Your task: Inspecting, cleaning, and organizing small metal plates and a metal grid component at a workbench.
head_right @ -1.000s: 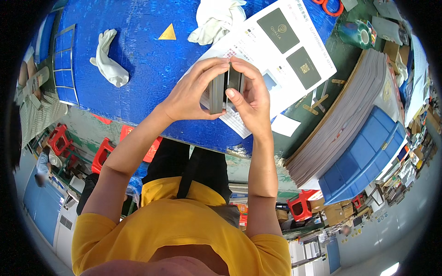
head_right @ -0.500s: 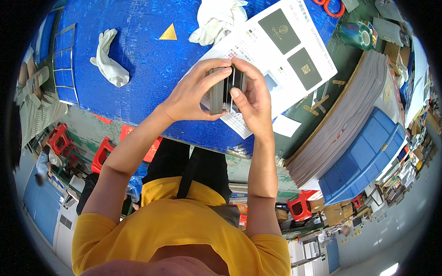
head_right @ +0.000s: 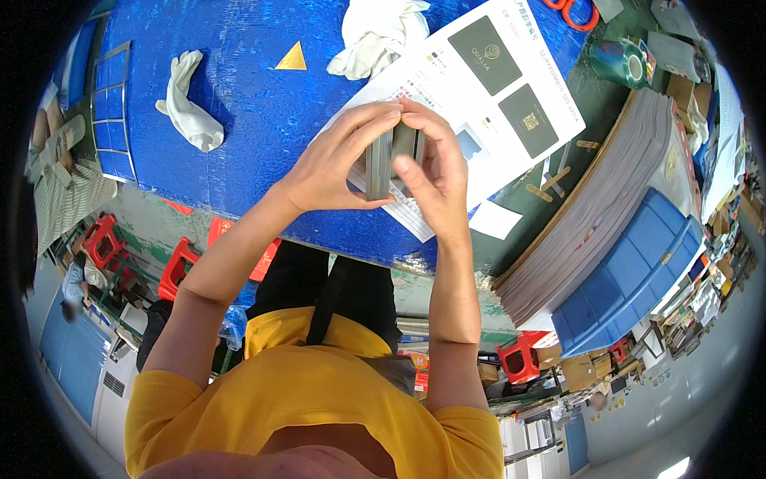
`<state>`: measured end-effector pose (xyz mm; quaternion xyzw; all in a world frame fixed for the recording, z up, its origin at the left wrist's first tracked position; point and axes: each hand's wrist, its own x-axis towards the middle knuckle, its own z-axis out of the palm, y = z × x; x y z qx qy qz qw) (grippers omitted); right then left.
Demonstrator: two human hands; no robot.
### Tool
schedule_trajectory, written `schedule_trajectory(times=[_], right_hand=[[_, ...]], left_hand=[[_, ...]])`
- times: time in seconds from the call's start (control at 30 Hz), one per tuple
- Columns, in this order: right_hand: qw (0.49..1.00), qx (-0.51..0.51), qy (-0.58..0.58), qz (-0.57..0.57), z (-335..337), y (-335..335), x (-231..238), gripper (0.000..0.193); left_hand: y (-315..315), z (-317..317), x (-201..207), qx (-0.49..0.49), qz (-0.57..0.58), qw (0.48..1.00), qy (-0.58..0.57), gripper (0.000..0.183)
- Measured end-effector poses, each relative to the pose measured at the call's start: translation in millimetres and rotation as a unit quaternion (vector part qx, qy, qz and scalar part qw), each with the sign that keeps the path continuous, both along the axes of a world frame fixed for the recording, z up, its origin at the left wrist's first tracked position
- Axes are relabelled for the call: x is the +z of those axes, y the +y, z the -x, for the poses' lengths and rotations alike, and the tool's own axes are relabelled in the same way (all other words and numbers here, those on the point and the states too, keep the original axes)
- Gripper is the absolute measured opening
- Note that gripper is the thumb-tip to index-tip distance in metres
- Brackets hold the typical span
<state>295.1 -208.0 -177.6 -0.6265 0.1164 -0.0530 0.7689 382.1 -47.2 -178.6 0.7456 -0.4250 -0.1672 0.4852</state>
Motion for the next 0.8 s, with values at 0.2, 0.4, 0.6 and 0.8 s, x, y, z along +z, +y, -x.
schedule_trajectory(times=[0.2,0.4,0.6,0.8], right_hand=[[1.000,-0.003,0.005,-0.030,0.5,1.5,-2.9,0.045],[1.000,0.000,0.001,-0.016,0.2,0.4,-2.5,0.045],[1.000,0.000,0.017,-0.022,0.7,0.1,3.0,0.048],[1.000,0.009,-0.005,0.009,0.2,-2.3,-1.0,0.050]], left_hand=[[0.8,0.2,-0.4,0.000,0.004,1.000,0.002,0.097],[0.7,0.3,0.2,0.001,0.005,1.000,0.003,0.096],[0.9,0.6,-1.3,0.003,0.011,1.000,0.008,0.097],[0.4,0.1,-0.9,0.000,0.008,1.000,0.004,0.097]])
